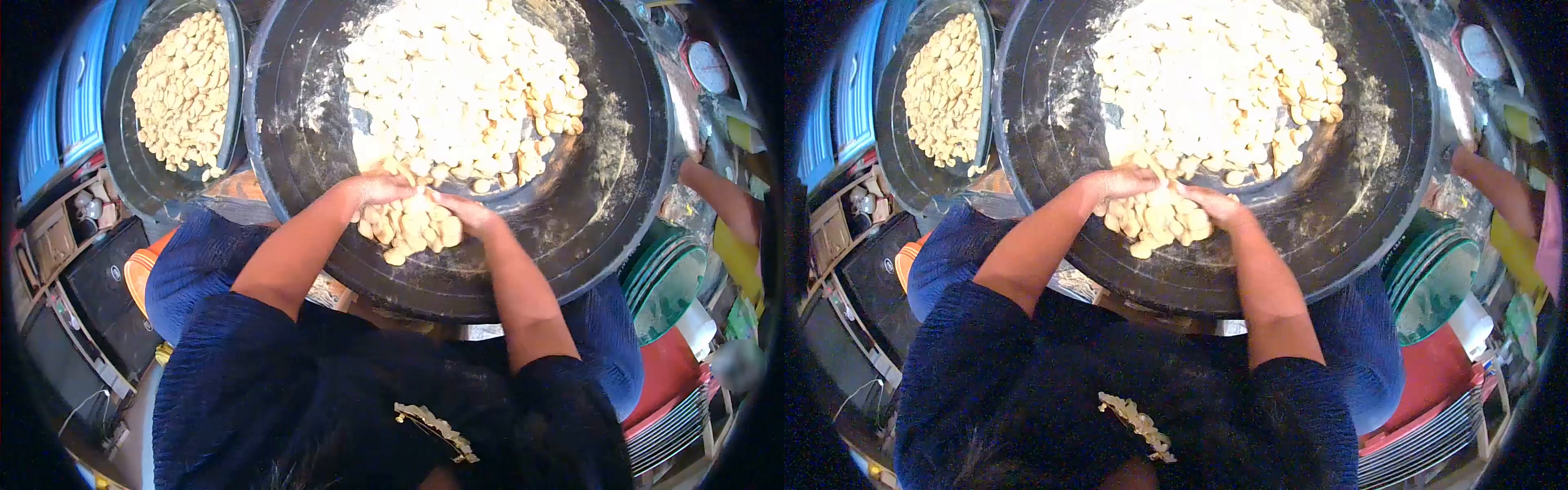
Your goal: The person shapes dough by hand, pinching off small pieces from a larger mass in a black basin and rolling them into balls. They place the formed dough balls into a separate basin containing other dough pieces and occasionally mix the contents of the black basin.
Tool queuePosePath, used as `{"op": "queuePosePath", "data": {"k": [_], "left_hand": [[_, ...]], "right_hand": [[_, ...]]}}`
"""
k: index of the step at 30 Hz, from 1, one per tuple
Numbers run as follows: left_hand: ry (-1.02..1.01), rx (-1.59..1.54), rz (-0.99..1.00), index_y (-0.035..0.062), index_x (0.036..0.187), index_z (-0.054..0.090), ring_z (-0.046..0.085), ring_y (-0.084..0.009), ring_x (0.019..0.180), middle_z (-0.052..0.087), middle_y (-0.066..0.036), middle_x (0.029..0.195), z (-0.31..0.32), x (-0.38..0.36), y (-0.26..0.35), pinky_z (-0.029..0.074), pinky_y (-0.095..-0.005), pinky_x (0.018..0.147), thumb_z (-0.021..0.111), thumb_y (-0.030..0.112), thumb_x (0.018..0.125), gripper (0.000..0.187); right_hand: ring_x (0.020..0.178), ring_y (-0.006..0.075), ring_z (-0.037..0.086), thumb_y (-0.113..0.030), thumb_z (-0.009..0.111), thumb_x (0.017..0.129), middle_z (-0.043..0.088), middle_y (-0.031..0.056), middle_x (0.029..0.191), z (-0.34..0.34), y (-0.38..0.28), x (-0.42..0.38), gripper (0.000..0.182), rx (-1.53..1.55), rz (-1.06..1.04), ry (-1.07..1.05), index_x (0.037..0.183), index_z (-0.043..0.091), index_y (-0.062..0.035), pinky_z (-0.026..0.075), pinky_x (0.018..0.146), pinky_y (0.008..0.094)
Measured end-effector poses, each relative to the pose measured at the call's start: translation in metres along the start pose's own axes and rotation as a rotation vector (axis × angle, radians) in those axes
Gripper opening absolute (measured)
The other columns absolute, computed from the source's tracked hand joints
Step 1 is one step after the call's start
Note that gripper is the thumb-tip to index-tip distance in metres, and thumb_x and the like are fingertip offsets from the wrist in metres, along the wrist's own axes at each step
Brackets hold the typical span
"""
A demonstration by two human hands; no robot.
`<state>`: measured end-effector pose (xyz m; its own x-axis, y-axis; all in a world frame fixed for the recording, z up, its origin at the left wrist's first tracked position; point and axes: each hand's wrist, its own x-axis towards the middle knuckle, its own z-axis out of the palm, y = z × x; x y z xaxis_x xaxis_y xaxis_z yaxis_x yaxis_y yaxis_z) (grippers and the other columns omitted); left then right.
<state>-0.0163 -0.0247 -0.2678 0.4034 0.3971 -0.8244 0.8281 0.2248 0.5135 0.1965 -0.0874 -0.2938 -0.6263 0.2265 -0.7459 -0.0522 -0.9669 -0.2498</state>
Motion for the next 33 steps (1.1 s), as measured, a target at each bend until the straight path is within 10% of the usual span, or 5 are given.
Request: {"op": "queuePosePath", "data": {"k": [11,15,25,28,33], "left_hand": [[-0.468,-0.333,0.254,0.0009,0.126,0.039,0.056,-0.0282,0.101,0.059,-0.018,0.105,0.045,-0.008,-0.019,0.044,-0.0349,0.088,0.086,0.032,0.048,0.096],[0.279,-0.011,0.216,0.0064,0.118,0.047,0.059,-0.0266,0.092,0.061,-0.014,0.098,0.077,-0.026,0.012,0.047,-0.0361,0.081,0.088,0.028,0.034,0.095],[0.366,-0.157,0.275,0.0082,0.118,0.053,0.055,-0.0296,0.100,0.057,-0.016,0.107,-0.038,-0.083,0.068,0.043,-0.0392,0.091,0.080,0.017,0.057,0.067],[0.620,-0.249,0.368,0.0095,0.108,0.060,0.059,-0.0237,0.092,0.061,-0.015,0.103,-0.126,-0.161,0.057,0.048,-0.0366,0.083,0.078,0.011,0.054,0.058],[1.007,-0.549,0.555,0.0059,0.103,0.059,0.061,-0.0216,0.080,0.062,-0.012,0.091,-0.249,-0.298,-0.009,0.049,-0.0326,0.071,0.066,0.016,0.070,0.036]], "right_hand": [[0.103,0.0191,0.054,-0.035,0.063,0.081,0.054,0.0091,0.115,-0.007,0.017,0.000,0.055,0.048,-0.065,-0.032,0.122,0.044,-0.0030,0.046,0.086,0.0315],[0.104,0.0186,0.054,-0.030,0.061,0.083,0.054,0.0084,0.117,0.068,-0.014,-0.031,0.050,-0.013,0.049,0.460,0.123,0.045,-0.0046,0.045,0.088,0.0324],[0.113,0.0233,0.048,-0.047,0.028,0.093,0.049,0.0094,0.126,0.051,-0.052,-0.036,0.054,0.605,-0.199,-0.459,0.131,0.037,-0.0098,0.040,0.096,0.0366],[0.117,0.0185,0.043,-0.038,0.030,0.095,0.042,0.0080,0.133,0.144,-0.143,-0.018,0.049,-0.192,-0.562,0.188,0.133,0.036,-0.0070,0.036,0.099,0.0321],[0.104,0.0215,0.055,-0.047,0.031,0.094,0.050,0.0049,0.126,0.364,-0.261,-0.014,0.049,-0.040,-0.462,-0.725,0.131,0.041,-0.0169,0.050,0.076,0.0351]]}}
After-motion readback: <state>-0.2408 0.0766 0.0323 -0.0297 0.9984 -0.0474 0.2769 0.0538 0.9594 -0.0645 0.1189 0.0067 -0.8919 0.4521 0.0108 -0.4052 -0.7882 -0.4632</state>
